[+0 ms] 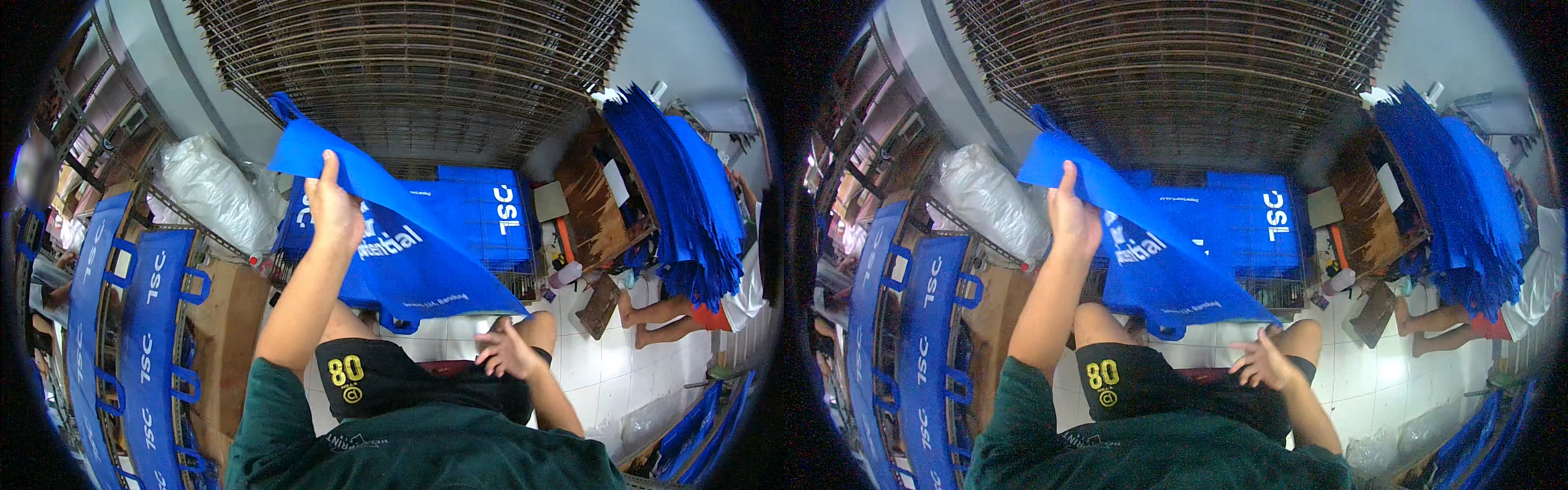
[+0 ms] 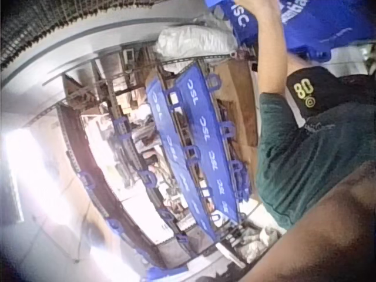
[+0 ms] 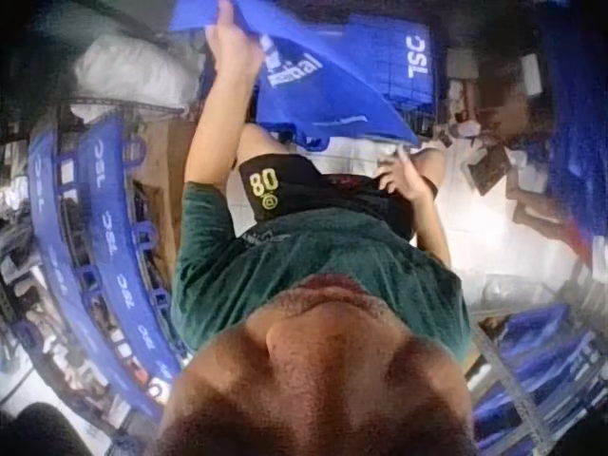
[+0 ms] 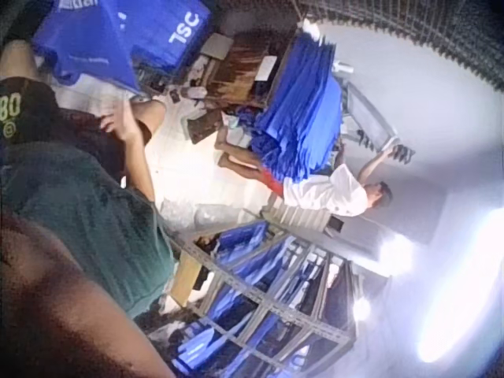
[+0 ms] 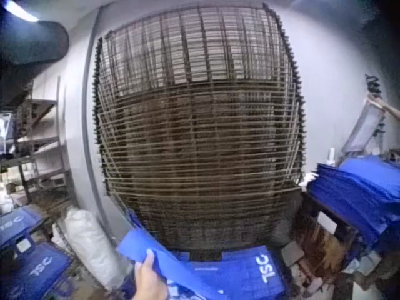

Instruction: The person sits on the floor and repeatedly folds blue tote bags by hand. They pick up a bag, flatten it, fold the sides inward, and then fold the bottom up to create a compact rectangle. The folded bags are stacked on a wire rack in front of them.

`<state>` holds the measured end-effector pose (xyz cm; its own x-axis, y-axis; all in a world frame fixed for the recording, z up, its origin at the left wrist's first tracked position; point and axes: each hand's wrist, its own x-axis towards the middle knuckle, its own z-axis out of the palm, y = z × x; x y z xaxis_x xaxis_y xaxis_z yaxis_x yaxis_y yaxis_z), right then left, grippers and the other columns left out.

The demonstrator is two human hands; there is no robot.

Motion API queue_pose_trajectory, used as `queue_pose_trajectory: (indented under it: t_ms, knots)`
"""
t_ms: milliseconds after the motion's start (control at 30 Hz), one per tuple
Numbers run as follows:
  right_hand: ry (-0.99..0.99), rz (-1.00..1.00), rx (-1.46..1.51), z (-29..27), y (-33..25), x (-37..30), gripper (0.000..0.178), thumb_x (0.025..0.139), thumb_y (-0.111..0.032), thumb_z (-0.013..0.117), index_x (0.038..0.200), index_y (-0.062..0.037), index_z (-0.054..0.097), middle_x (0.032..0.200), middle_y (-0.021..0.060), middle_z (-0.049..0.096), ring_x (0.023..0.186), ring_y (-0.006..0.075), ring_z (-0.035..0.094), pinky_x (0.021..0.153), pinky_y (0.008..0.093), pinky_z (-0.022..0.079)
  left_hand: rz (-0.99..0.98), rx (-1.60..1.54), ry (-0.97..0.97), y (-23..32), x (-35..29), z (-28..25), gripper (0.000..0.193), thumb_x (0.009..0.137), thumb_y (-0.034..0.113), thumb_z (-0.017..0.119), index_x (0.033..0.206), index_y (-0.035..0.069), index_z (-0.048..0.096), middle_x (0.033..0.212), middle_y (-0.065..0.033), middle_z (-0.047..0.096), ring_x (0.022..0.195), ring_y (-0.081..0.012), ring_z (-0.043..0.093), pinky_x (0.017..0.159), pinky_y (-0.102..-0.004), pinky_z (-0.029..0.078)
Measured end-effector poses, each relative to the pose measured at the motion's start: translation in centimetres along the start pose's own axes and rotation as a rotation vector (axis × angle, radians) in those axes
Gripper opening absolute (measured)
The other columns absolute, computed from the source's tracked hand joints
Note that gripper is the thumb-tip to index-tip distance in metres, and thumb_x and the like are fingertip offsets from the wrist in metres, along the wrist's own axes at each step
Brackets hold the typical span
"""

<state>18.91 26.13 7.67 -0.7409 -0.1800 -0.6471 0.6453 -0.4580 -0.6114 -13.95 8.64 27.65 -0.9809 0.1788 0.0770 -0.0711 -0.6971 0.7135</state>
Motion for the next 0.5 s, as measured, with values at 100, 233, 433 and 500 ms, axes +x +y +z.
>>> queue_pose_trajectory:
  t_ms: [100, 233, 433, 500]
  knots:
    - [-0.403, -0.127, 0.539, 3.5, 1.6, 2.6, 0.11, 0.064, -0.089, 0.017, 0.134, -0.0065, 0.037, 0.102, 0.0223, 0.061, 0.077, 0.0303, 0.065, 0.05, 0.033, 0.051, 0.055, 0.022, 0.005, 2.1, 0.4, -2.3, 0.033, 0.092, 0.026, 0.05, 0.121, 0.011, 0.042, 0.109, -0.0068, 0.052, 0.098, -0.0225, 0.053, 0.085, -0.0418, 0.045]
    - [-0.321, -0.264, 0.703, 5.7, -4.0, 4.1, 0.097, 0.073, -0.081, 0.025, 0.134, -0.0066, 0.035, 0.111, 0.0238, 0.057, 0.087, 0.0339, 0.063, 0.061, 0.0409, 0.056, 0.069, 0.047, 0.079, 5.4, 0.3, -6.0, 0.039, 0.091, 0.028, 0.052, 0.124, 0.01, 0.041, 0.113, -0.008, 0.052, 0.104, -0.0234, 0.051, 0.092, -0.0422, 0.041]
    - [0.046, -0.34, 0.495, 6.1, -11.1, 8.5, 0.062, 0.084, -0.024, 0.052, 0.136, -0.0093, 0.022, 0.105, 0.0194, 0.054, 0.08, 0.0307, 0.064, 0.057, 0.0364, 0.055, 0.16, 0.057, 0.192, 10.2, 1.9, -11.2, 0.034, 0.092, 0.021, 0.05, 0.12, 0.004, 0.044, 0.115, -0.0107, 0.053, 0.106, -0.0248, 0.052, 0.094, -0.0418, 0.042]
    - [0.095, -0.367, 0.456, 6.9, -14.5, 9.8, 0.076, 0.079, -0.003, 0.057, 0.14, -0.0109, 0.012, 0.094, 0.0119, 0.051, 0.072, 0.0267, 0.063, 0.053, 0.032, 0.054, 0.152, 0.048, 0.222, 10.6, 4.3, -13.3, 0.031, 0.092, 0.017, 0.048, 0.117, 0.0, 0.045, 0.115, -0.0127, 0.053, 0.107, -0.0261, 0.052, 0.095, -0.0419, 0.042]
